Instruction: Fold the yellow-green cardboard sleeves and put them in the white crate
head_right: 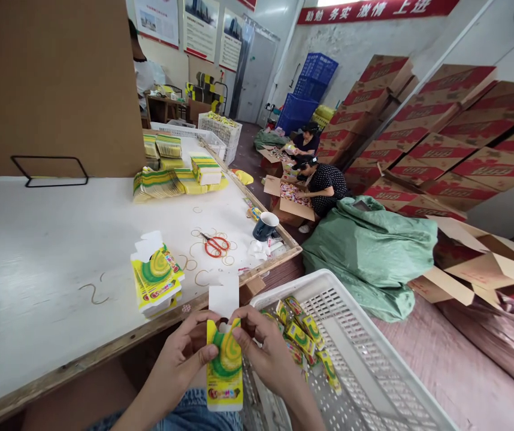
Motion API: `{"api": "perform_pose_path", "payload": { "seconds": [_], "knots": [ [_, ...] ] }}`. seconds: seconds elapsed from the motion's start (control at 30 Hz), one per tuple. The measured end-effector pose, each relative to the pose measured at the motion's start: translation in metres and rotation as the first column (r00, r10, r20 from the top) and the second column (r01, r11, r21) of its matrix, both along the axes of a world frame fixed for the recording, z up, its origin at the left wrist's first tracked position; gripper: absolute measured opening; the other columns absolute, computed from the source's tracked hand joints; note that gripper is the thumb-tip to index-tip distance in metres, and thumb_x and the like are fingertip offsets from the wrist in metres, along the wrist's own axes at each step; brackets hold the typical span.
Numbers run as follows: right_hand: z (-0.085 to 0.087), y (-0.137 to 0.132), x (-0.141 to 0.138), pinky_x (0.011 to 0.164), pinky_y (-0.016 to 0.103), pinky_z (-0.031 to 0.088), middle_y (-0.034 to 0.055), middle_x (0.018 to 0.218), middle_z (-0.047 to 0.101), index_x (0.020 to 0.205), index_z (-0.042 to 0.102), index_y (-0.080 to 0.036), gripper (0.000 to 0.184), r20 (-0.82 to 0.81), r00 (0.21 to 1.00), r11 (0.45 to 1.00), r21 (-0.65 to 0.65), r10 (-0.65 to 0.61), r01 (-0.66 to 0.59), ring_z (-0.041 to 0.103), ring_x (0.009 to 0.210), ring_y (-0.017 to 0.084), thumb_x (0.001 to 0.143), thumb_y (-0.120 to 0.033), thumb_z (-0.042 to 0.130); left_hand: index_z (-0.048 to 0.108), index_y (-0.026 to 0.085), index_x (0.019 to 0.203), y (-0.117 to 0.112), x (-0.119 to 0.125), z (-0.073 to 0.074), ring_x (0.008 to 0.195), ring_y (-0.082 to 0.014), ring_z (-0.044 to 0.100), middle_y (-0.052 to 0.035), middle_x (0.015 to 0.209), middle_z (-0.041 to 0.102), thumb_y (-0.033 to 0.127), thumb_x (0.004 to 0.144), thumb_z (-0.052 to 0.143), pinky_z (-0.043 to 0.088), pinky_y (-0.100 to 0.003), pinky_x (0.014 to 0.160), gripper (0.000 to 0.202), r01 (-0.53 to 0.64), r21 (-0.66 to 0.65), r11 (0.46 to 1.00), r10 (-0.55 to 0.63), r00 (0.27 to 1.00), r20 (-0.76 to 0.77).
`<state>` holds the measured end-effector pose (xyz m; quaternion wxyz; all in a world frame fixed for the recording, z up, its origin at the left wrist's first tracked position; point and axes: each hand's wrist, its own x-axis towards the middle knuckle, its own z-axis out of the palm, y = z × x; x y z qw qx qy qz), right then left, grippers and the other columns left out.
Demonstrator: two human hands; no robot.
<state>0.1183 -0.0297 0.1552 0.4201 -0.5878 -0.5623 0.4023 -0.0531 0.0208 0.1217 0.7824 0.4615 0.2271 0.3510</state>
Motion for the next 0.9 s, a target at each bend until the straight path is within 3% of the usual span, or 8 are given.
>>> {"api": "perform_pose_path", "payload": {
  "seconds": [0.07, 0.13, 0.2, 0.27, 0.47, 0.57, 0.7, 0.9],
  "knots": [
    [-0.002, 0.001, 0.002, 0.058, 0.023, 0.039, -0.0006, 0.071, 0.055, 0.083, 0.061, -0.019, 0.021, 0.057, 0.998, 1.000, 0.016, -0.025, 0.024, 0.051, 0.066, 0.014, 0.091, -0.036, 0.051, 0.056, 0.020, 0.100, 0.000, 0.002, 0.001, 0.083, -0.0189, 0.067, -0.0043, 0.091, 0.073, 0.025, 0.077, 0.069, 0.049, -0.024, 0.068, 0.027, 0.037, -0.006, 0.999, -0.037, 0.999, -0.011],
    [-0.006, 0.003, 0.001, 0.061, 0.024, 0.040, 0.0002, 0.072, 0.056, 0.080, 0.061, -0.020, 0.020, 0.066, 0.995, 0.996, 0.059, -0.076, 0.072, 0.052, 0.068, 0.015, 0.090, -0.035, 0.052, 0.053, 0.021, 0.107, 0.000, 0.004, 0.000, 0.083, -0.0193, 0.067, -0.0044, 0.092, 0.073, 0.025, 0.077, 0.069, 0.049, -0.025, 0.069, 0.034, 0.035, -0.027, 0.999, -0.035, 0.999, 0.013],
    [-0.010, 0.005, -0.001, 0.067, 0.027, 0.044, 0.0021, 0.080, 0.060, 0.098, 0.061, -0.023, 0.016, -0.004, 0.992, 0.987, 0.093, -0.128, 0.128, 0.057, 0.074, 0.017, 0.089, -0.034, 0.053, 0.037, 0.026, 0.130, 0.000, 0.005, -0.001, 0.089, -0.0212, 0.067, -0.0056, 0.099, 0.072, 0.025, 0.078, 0.068, 0.050, -0.029, 0.075, 0.060, 0.016, -0.063, 0.998, -0.012, 0.998, 0.059],
    [-0.012, 0.007, -0.002, 0.072, 0.030, 0.047, 0.0044, 0.090, 0.063, 0.117, 0.053, -0.026, 0.030, -0.070, 0.985, 0.981, 0.103, -0.155, 0.161, 0.059, 0.080, 0.020, 0.089, -0.034, 0.054, 0.022, 0.027, 0.140, 0.001, 0.006, -0.004, 0.094, -0.0230, 0.066, -0.0073, 0.104, 0.070, 0.025, 0.078, 0.067, 0.050, -0.033, 0.079, 0.076, 0.008, -0.074, 0.997, -0.002, 0.997, 0.081],
    [-0.002, 0.005, 0.010, 0.081, 0.033, 0.044, 0.0067, 0.093, 0.062, 0.100, 0.067, -0.024, 0.027, 0.104, 0.986, 0.970, 0.222, -0.128, 0.102, 0.058, 0.091, 0.023, 0.091, -0.041, 0.048, 0.053, 0.020, 0.118, 0.005, 0.007, -0.011, 0.096, -0.0240, 0.065, -0.0081, 0.108, 0.070, 0.023, 0.079, 0.066, 0.051, -0.030, 0.079, 0.041, -0.072, 0.011, 0.997, 0.073, 0.994, -0.079],
    [0.001, 0.002, 0.011, 0.068, 0.029, 0.044, 0.0031, 0.078, 0.060, 0.099, 0.066, -0.022, 0.029, 0.085, 0.995, 0.995, 0.089, -0.048, 0.040, 0.057, 0.076, 0.019, 0.091, -0.042, 0.047, 0.056, 0.021, 0.116, 0.004, 0.008, -0.013, 0.097, -0.0235, 0.065, -0.0079, 0.114, 0.068, 0.022, 0.080, 0.065, 0.052, -0.030, 0.078, 0.038, -0.085, 0.071, 0.994, 0.092, 0.990, -0.108],
    [0.000, 0.004, 0.004, 0.054, 0.022, 0.035, -0.0048, 0.065, 0.051, 0.112, 0.055, -0.021, 0.030, 0.155, 0.988, 0.993, -0.110, -0.028, 0.046, 0.047, 0.058, 0.013, 0.083, -0.026, 0.059, 0.055, 0.021, 0.121, 0.003, 0.009, -0.015, 0.101, -0.0237, 0.064, -0.0085, 0.119, 0.066, 0.017, 0.080, 0.063, 0.051, -0.032, 0.084, 0.042, -0.063, 0.101, 0.993, 0.077, 0.988, -0.132],
    [-0.004, 0.012, -0.005, 0.055, 0.023, 0.031, -0.0073, 0.059, 0.041, 0.105, 0.055, -0.020, 0.024, 0.450, 0.889, 0.992, -0.057, -0.079, 0.117, 0.044, 0.055, 0.013, 0.080, -0.016, 0.054, 0.051, 0.021, 0.126, 0.004, 0.008, -0.019, 0.105, -0.0249, 0.063, -0.0102, 0.120, 0.066, 0.018, 0.081, 0.062, 0.049, -0.035, 0.089, 0.047, -0.028, 0.059, 0.998, 0.034, 0.994, -0.107]
  ]
}}
